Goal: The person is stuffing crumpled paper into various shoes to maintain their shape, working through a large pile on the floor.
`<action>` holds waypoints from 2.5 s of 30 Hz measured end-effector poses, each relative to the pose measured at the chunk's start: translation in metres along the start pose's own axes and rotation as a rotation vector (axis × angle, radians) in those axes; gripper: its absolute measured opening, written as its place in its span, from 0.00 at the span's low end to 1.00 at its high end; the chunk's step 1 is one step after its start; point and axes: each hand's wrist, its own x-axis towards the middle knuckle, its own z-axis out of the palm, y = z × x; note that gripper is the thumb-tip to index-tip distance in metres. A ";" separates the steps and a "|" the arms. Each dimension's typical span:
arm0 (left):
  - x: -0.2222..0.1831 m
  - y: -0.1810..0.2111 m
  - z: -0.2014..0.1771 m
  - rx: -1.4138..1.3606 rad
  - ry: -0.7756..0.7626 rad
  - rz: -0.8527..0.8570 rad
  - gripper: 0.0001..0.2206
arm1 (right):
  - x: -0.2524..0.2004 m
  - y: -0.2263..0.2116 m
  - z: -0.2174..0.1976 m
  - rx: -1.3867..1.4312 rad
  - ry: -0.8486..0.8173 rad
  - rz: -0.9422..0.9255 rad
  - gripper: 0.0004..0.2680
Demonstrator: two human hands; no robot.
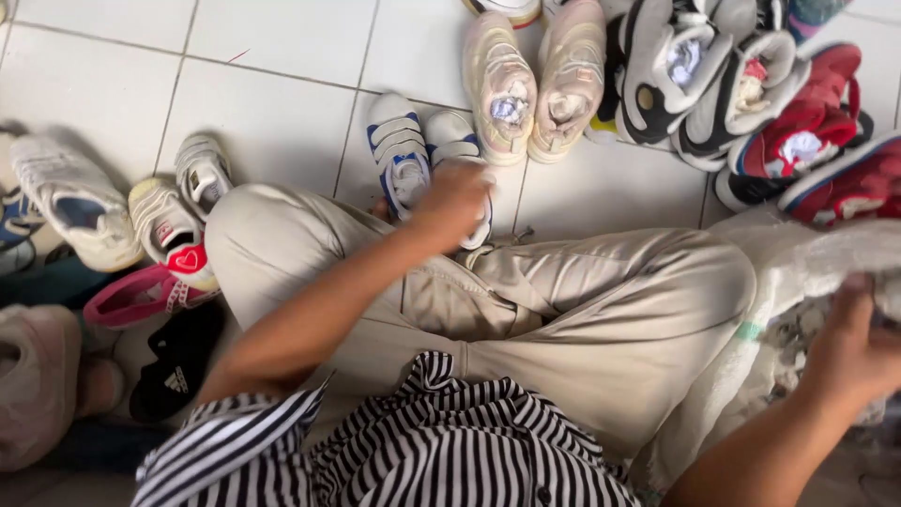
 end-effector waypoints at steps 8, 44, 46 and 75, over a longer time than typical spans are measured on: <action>0.011 -0.031 0.008 0.517 0.417 0.296 0.19 | -0.001 0.045 -0.014 -0.188 0.111 -0.028 0.23; 0.013 0.337 0.076 -1.108 -0.198 0.397 0.37 | -0.041 -0.089 -0.015 0.072 -0.118 -0.191 0.09; -0.005 0.295 0.042 -0.994 -0.050 0.366 0.33 | -0.043 -0.111 0.011 0.317 -0.278 -0.185 0.17; -0.013 -0.120 -0.044 -0.092 -0.046 -0.254 0.13 | -0.144 -0.268 0.385 -0.210 -0.703 -0.692 0.03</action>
